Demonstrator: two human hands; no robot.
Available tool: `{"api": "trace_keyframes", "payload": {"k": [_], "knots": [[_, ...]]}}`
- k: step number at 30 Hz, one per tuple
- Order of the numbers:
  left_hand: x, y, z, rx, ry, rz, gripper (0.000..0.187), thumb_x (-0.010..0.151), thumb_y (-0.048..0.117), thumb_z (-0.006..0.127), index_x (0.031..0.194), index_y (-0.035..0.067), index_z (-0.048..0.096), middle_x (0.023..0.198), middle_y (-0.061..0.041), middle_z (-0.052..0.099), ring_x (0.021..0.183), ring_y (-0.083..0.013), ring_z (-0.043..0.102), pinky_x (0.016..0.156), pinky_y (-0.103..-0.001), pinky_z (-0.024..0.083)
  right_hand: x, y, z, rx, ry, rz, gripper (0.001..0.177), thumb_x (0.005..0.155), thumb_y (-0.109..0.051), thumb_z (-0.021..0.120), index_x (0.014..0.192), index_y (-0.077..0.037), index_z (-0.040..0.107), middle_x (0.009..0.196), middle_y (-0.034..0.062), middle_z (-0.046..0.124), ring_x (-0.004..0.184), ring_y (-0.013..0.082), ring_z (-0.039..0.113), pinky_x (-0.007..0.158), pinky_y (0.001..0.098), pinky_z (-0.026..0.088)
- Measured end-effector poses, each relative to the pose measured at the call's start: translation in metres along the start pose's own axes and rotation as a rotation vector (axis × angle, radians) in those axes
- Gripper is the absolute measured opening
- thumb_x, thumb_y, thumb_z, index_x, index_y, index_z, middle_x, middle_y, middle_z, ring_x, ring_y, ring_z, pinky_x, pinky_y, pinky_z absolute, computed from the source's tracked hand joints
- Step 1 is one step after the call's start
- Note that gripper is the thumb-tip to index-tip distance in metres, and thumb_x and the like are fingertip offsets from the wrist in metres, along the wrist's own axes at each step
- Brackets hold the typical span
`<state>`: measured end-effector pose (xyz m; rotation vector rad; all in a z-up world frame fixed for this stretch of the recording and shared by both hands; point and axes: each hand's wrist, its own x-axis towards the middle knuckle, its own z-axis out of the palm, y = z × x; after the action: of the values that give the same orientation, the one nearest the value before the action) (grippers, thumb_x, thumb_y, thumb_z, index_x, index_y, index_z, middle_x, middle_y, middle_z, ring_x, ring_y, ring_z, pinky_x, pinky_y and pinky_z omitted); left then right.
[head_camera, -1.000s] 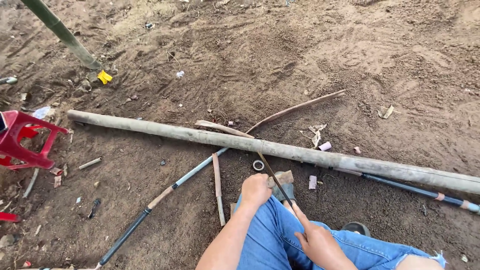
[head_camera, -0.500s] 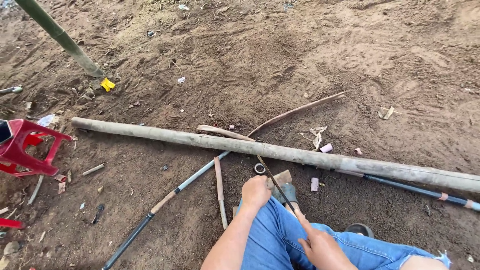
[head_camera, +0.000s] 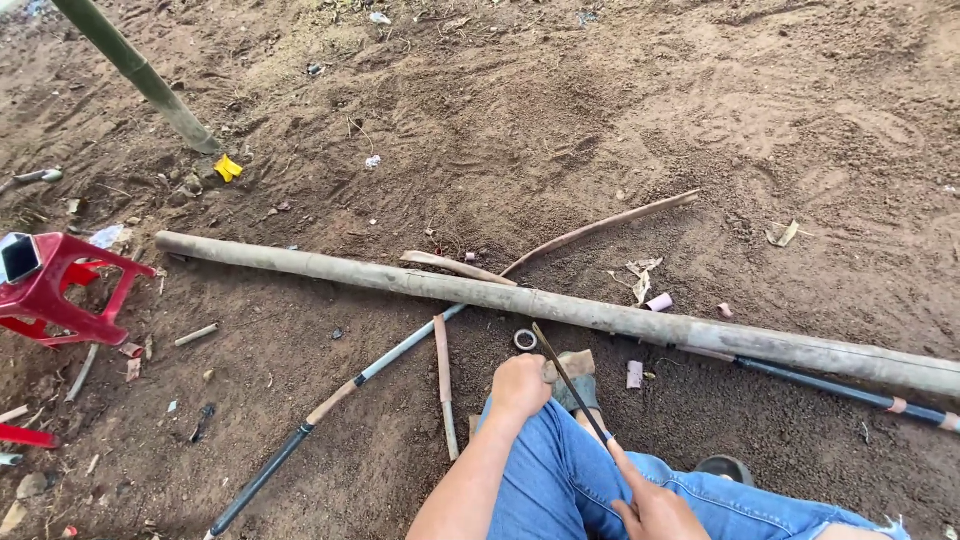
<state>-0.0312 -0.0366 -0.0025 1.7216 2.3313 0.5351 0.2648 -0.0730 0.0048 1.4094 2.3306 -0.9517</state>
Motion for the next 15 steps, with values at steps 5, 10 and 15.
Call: {"api": "trace_keyframes", "payload": {"k": [5,10,15], "knots": [[0.0,0.009,0.01,0.049,-0.037,0.133,0.011,0.076,0.016,0.071,0.086,0.011,0.075,0.091,-0.014,0.076,0.086,-0.0402,0.072,0.077,-0.05,0.058,0.006,-0.029,-0.029,0.03,0.144,-0.099,0.095,0.09,-0.028,0.069,0.17,-0.034,0.019,0.096,0.0112,0.084,0.08,0.0308,0.082,0.073,0.0464,0.06],[-0.002,-0.004,0.008,0.014,0.01,-0.009,0.013,0.075,0.019,0.071,0.084,0.01,0.074,0.088,-0.014,0.076,0.081,-0.042,0.071,0.075,-0.051,0.057,0.017,-0.02,-0.011,-0.006,0.052,-0.112,0.098,0.093,-0.029,0.065,0.173,-0.031,0.009,0.098,0.0155,0.083,0.082,0.0343,0.082,0.072,0.05,0.058],[0.002,0.006,0.009,0.014,-0.012,0.035,0.013,0.074,0.014,0.071,0.087,0.01,0.074,0.094,-0.012,0.076,0.087,-0.0386,0.071,0.081,-0.048,0.058,-0.001,-0.004,-0.008,0.036,0.07,-0.009,0.096,0.091,-0.028,0.071,0.17,-0.039,0.018,0.101,0.0065,0.086,0.084,0.0259,0.085,0.079,0.0415,0.063]]}}
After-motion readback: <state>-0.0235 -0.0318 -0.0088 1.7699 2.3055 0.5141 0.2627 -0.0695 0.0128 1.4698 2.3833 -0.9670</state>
